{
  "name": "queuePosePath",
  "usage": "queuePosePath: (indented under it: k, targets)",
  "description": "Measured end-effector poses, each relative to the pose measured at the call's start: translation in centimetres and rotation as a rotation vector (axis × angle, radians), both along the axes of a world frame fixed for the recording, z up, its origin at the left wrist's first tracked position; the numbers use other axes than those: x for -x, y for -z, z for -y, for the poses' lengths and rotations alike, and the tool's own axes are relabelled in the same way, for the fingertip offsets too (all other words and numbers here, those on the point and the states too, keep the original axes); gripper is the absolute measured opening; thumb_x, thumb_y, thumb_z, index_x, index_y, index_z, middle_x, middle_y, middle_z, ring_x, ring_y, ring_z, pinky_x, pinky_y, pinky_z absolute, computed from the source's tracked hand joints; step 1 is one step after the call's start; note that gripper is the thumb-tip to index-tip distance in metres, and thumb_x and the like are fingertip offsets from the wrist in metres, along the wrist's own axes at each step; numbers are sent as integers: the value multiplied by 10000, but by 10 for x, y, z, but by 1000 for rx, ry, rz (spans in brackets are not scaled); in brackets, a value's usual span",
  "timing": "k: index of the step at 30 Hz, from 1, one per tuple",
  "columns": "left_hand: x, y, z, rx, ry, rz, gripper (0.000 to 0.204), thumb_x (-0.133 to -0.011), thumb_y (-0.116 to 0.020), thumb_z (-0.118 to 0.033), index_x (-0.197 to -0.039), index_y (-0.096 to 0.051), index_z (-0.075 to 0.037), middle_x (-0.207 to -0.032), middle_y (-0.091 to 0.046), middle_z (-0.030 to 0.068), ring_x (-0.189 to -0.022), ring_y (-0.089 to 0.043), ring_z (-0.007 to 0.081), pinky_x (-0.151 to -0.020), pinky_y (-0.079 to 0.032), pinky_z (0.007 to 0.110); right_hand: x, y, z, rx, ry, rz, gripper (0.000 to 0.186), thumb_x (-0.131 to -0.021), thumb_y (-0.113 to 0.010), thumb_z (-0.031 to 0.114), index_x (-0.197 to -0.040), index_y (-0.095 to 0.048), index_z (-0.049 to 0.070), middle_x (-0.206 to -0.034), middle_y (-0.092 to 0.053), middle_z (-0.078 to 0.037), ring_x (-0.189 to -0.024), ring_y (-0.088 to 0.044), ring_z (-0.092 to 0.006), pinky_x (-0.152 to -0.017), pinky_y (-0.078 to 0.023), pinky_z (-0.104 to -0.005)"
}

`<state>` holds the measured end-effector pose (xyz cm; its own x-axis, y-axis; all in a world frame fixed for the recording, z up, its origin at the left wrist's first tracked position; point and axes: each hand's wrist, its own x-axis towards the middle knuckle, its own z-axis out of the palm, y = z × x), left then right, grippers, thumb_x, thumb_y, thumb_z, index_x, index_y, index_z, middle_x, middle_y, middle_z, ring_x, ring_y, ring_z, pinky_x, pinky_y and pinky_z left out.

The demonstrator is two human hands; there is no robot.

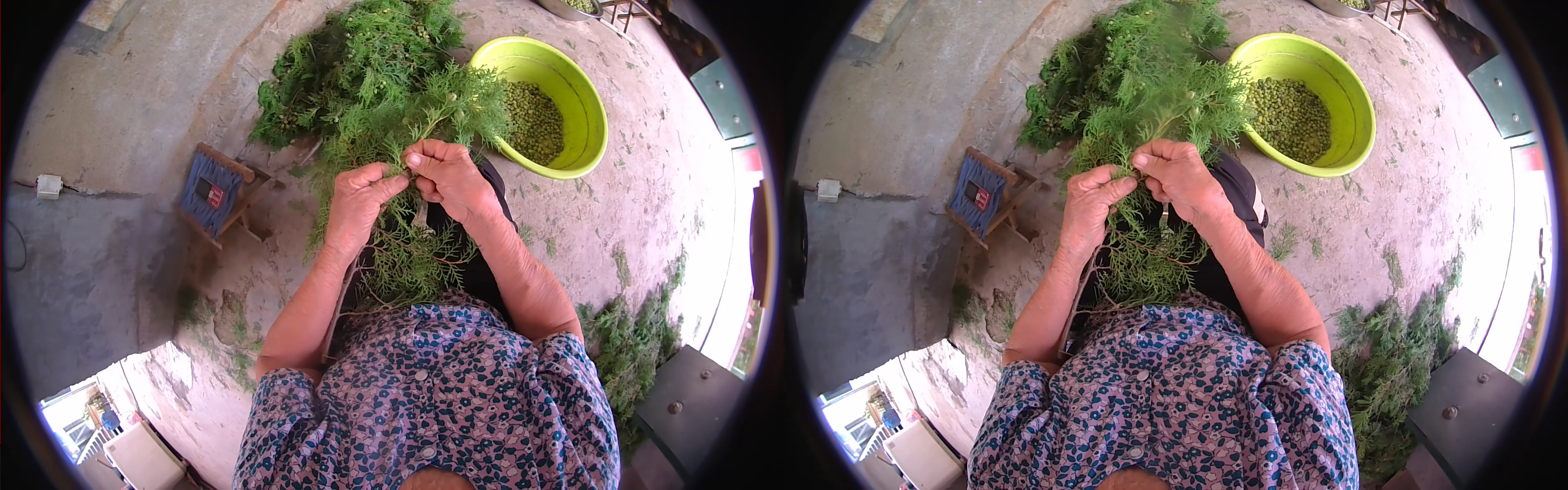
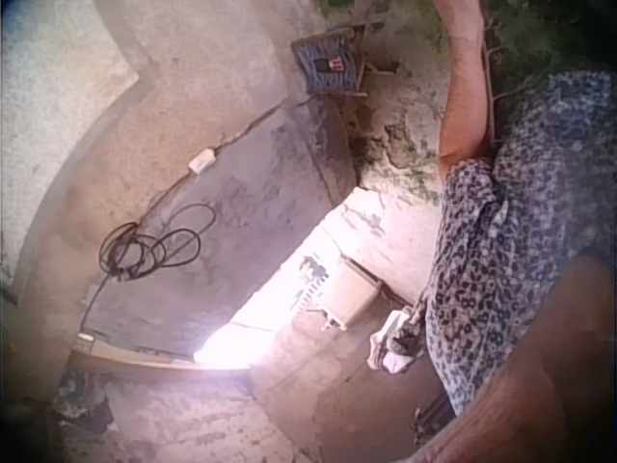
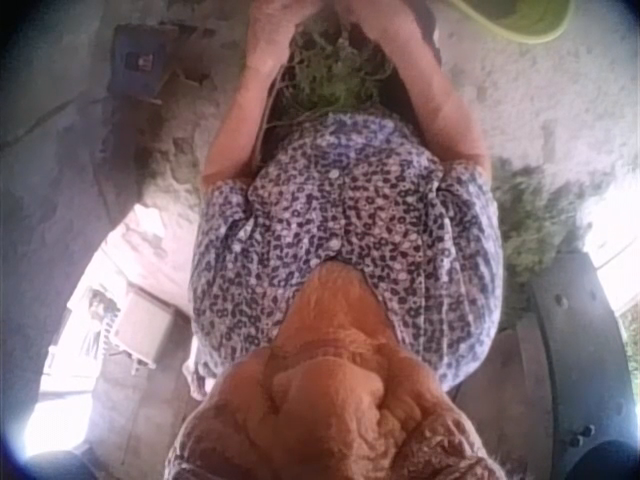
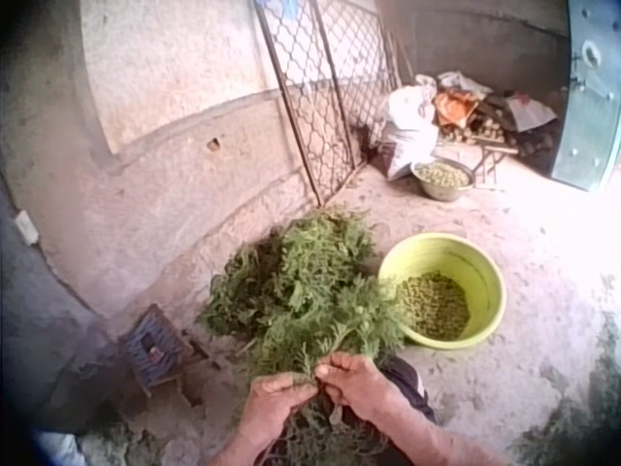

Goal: The person plucks small green seeds or buds from conifer-like branches by hand and drops them into a green plastic bucket.

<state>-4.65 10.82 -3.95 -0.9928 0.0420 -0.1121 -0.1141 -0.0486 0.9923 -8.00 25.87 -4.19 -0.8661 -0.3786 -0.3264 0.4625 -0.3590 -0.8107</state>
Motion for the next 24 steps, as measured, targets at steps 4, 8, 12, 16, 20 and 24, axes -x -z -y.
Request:
queuePosePath:
  k: [4, 8, 12, 16, 20, 24]
  targets:
    - [0, 0, 2, -22, -16, 63, 103, -728, -703, -140, -766, -654, -57, -592, -506, -68, -511, -387, 26, -452, -302, 196, -1, 2, -1, 123, 13, 37, 89, -849, -562, 105, -815, -564, 21, -602, -455, 37, -464, -379, -38, -371, -281, -176]
    - [3, 4, 4, -75, -1, 93, 97, -738, -683, -99, -819, -666, -48, -708, -600, -30, -630, -479, 54, -585, -387, 206, -6, 1, 3, 235, 59, 144, 95, -850, -569, 128, -836, -557, 35, -633, -464, 37, -481, -387, -36, -384, -289, -170]
    - [5, 2, 3, -207, -9, 75, 103, -738, -672, -71, -836, -665, -44, -751, -621, -13, -683, -506, 68, -667, -400, 215, -10, -2, 7, 294, 122, 174, 94, -859, -556, 128, -863, -561, 35, -673, -481, 32, -491, -382, -38, -393, -290, -169]
    - [7, 6, 5, -265, 3, 80, 105, -738, -666, -65, -839, -658, -39, -746, -620, -11, -667, -513, 67, -634, -409, 210, -11, -1, 9, 402, 135, 208, 109, -865, -544, 139, -857, -559, 31, -673, -487, 20, -474, -344, -44, -394, -270, -171]
    - [4, 3, 13, -381, 54, 237, 92, -754, -652, -66, -840, -643, -37, -720, -603, -11, -615, -502, 78, -569, -407, 210, 0, 8, -3, 661, 41, 176, 116, -860, -542, 163, -848, -546, 47, -734, -504, -17, -486, -316, -45, -416, -264, -164]
    - [2, 6, 17, -429, 1, 226, 96, -763, -645, -69, -855, -627, -49, -727, -599, 0, -595, -498, 101, -555, -414, 231, 3, 0, -14, 514, 203, 81, 136, -856, -543, 143, -901, -550, 14, -803, -531, -69, -609, -460, -111, -495, -377, -215]
